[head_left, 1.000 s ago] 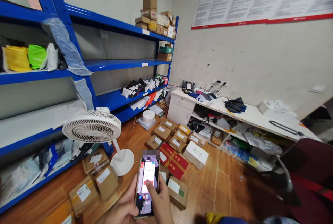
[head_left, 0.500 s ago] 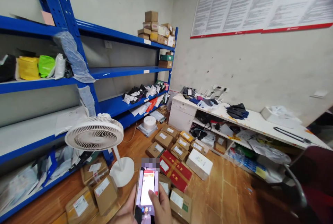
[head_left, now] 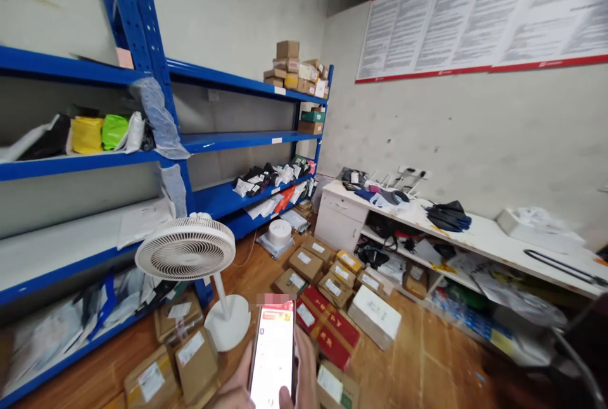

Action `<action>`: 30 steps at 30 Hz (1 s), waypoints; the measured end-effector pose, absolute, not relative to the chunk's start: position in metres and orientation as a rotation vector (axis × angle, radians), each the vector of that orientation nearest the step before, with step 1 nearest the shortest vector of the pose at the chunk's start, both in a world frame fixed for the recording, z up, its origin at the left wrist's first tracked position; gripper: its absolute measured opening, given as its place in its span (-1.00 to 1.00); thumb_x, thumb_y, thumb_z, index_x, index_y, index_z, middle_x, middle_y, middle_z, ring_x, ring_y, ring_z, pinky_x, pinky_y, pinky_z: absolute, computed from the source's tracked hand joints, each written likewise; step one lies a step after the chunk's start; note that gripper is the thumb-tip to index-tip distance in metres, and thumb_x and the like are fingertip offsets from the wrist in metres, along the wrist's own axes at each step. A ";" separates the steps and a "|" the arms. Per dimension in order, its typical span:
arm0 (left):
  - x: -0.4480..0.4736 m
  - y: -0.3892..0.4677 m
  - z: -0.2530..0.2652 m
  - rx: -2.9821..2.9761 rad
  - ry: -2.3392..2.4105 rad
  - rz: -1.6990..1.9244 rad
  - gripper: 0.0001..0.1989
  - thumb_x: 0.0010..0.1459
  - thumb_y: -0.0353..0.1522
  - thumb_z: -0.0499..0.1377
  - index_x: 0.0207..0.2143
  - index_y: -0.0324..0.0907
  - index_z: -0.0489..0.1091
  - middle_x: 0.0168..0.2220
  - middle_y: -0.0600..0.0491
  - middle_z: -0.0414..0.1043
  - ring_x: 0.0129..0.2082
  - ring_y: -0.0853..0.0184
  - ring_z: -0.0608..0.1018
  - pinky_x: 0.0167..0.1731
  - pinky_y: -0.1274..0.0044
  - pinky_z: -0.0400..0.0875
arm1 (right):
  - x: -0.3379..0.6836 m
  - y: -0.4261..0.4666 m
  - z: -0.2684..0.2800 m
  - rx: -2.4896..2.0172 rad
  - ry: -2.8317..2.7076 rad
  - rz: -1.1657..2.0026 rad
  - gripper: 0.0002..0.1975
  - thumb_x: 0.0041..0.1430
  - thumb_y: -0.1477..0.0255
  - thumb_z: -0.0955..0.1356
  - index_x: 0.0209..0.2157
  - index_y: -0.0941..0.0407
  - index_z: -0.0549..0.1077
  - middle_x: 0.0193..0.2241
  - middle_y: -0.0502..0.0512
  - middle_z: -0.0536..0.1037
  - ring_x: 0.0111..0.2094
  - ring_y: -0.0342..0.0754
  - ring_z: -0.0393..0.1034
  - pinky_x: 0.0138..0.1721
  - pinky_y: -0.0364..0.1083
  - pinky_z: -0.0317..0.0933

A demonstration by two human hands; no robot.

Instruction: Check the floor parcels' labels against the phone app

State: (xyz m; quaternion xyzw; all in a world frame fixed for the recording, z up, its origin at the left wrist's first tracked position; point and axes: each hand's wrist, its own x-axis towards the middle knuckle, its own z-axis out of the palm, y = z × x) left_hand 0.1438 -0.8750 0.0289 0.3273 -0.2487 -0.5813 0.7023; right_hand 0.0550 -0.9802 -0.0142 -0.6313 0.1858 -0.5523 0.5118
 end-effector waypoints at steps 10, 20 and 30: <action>0.143 -0.867 0.035 0.559 -0.468 -1.403 0.02 -0.05 -0.56 -0.01 0.22 -0.05 -0.75 0.16 0.03 0.31 0.09 0.23 0.39 0.01 0.42 0.28 | 0.057 -0.984 0.001 -2.049 0.359 -1.547 -0.43 0.17 -0.07 0.03 0.04 -0.21 0.40 0.25 0.01 0.12 0.17 0.30 0.02 0.16 0.20 -0.18; 0.148 -0.862 0.031 0.622 -0.432 -1.379 -0.01 -0.05 -0.51 0.04 0.29 -0.03 -0.56 0.15 -0.03 0.31 0.06 0.13 0.40 -0.01 0.33 0.28 | 0.029 -1.001 -0.022 -2.303 0.147 -1.692 -0.63 0.25 0.09 0.14 -0.08 -0.25 0.48 0.05 0.04 0.31 -0.07 0.15 0.17 -0.12 0.05 0.15; 0.143 -0.863 0.032 0.548 -0.439 -1.362 0.00 -0.10 -0.57 0.04 0.31 0.04 -0.42 0.17 0.08 0.29 0.12 0.24 0.36 0.02 0.42 0.32 | 0.024 -1.005 0.019 -2.372 0.320 -1.136 -0.42 0.29 0.09 -0.04 0.22 -0.02 0.13 0.32 0.11 -0.25 0.22 0.30 -0.21 0.12 0.27 -0.11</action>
